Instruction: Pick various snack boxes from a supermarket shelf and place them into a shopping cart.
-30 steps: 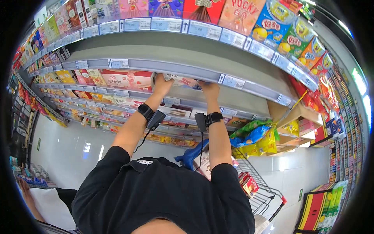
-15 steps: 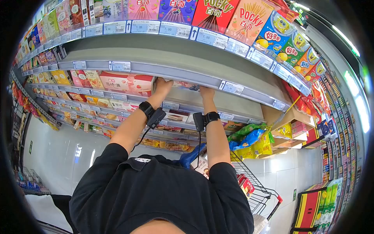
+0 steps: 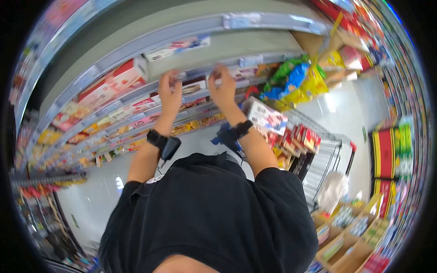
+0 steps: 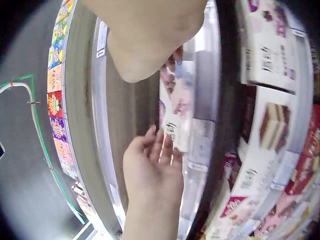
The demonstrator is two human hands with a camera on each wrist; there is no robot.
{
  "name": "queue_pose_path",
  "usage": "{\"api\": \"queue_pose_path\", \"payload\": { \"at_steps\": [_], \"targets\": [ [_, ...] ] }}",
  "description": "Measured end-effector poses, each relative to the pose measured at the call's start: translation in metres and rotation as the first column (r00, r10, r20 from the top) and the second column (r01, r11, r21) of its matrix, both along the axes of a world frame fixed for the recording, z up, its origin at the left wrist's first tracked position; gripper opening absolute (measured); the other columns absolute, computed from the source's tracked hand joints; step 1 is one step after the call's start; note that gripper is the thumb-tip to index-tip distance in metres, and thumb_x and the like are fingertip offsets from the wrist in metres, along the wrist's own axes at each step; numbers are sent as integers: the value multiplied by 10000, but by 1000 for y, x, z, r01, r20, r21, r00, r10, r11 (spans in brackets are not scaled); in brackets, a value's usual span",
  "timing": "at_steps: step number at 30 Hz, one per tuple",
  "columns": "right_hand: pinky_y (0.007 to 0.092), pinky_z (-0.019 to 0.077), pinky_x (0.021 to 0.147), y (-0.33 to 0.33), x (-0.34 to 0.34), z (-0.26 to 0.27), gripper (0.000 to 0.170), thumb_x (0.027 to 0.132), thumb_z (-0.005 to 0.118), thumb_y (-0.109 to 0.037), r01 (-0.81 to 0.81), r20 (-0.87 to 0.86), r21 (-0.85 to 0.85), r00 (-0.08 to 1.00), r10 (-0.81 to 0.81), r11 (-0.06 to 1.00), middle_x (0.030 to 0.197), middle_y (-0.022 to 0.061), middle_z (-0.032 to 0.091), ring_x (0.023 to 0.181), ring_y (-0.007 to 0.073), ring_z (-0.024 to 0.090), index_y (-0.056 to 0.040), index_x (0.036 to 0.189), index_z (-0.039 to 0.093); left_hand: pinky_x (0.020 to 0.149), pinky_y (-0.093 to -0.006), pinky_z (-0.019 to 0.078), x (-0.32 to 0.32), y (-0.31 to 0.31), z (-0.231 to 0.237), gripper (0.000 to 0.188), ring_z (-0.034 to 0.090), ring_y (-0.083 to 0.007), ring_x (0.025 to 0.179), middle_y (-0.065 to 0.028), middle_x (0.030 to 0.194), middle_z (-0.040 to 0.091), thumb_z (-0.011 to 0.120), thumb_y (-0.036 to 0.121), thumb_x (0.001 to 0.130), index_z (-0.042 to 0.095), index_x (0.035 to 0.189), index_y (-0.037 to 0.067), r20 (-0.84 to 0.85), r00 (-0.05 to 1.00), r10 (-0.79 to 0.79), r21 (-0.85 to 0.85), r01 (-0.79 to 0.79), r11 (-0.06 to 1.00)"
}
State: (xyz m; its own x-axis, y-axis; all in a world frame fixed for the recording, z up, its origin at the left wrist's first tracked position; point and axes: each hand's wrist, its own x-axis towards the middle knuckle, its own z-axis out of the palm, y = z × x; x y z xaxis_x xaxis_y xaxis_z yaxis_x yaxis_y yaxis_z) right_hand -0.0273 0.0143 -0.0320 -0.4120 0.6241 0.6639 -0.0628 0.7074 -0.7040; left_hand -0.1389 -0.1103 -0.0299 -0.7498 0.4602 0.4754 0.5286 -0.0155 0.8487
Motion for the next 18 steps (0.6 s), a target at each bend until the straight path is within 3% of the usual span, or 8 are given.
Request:
{"api": "queue_pose_path", "payload": {
  "at_steps": [1,3,5,8,12,13,16,18],
  "targets": [
    [292,457,567,-14,19,-21,274,735,575,-39,-3,49,31,999,2,1000,708,96,583,591,201,579,-33,1008,552,703,-337,474,12,-5,-21,313,585,-250,845,-131,970,584,559,64,729,529,1039,39,-25,996,-85,-95,83,992],
    [294,438,513,-40,58,-59,222,742,570,-51,-32,205,-150,977,63,988,648,105,565,538,183,556,-57,964,576,748,-396,467,38,-11,-69,350,585,-312,882,-158,953,602,587,194,737,542,1053,52,-53,974,-219,-473,168,865],
    [294,427,493,-60,101,-88,188,740,569,-52,85,393,-369,917,73,925,602,98,555,535,177,558,-76,925,595,795,-440,447,68,-19,-78,406,566,-356,907,-179,999,596,594,312,736,564,1054,62,225,808,-545,-817,461,346],
    [306,428,497,-73,157,-121,180,736,572,-72,259,508,-475,861,22,841,582,97,550,516,195,552,-68,915,595,798,-434,453,106,-20,-92,412,568,-344,918,-177,987,604,607,337,735,580,1046,69,468,605,-644,-808,589,-34],
    [364,454,546,-66,237,-172,167,747,589,-166,503,683,-294,705,-189,813,639,132,594,588,277,593,-88,894,598,723,-375,477,138,1,-116,373,603,-317,834,-175,921,626,600,322,764,584,1025,55,646,475,-597,-547,834,71],
    [373,458,553,-60,255,-178,169,746,596,-172,575,712,-287,663,-231,766,648,133,599,598,277,598,-85,891,595,696,-348,478,145,7,-119,348,617,-296,785,-165,870,635,605,285,771,579,1023,47,614,504,-607,-553,824,125],
    [379,479,636,-31,316,-232,294,746,593,-299,731,775,-404,593,-220,549,727,163,630,690,307,617,-59,912,628,625,-293,469,162,27,-148,307,597,-152,691,-72,802,626,592,220,792,568,1037,36,598,517,-612,-443,850,285],
    [368,479,690,-3,358,-298,423,715,591,-386,813,855,-460,514,-68,358,804,193,634,751,323,618,-36,948,637,692,-309,473,175,49,-190,364,600,-199,775,-98,861,620,593,213,776,538,1065,-2,663,530,-529,-343,843,414]
  ]
}}
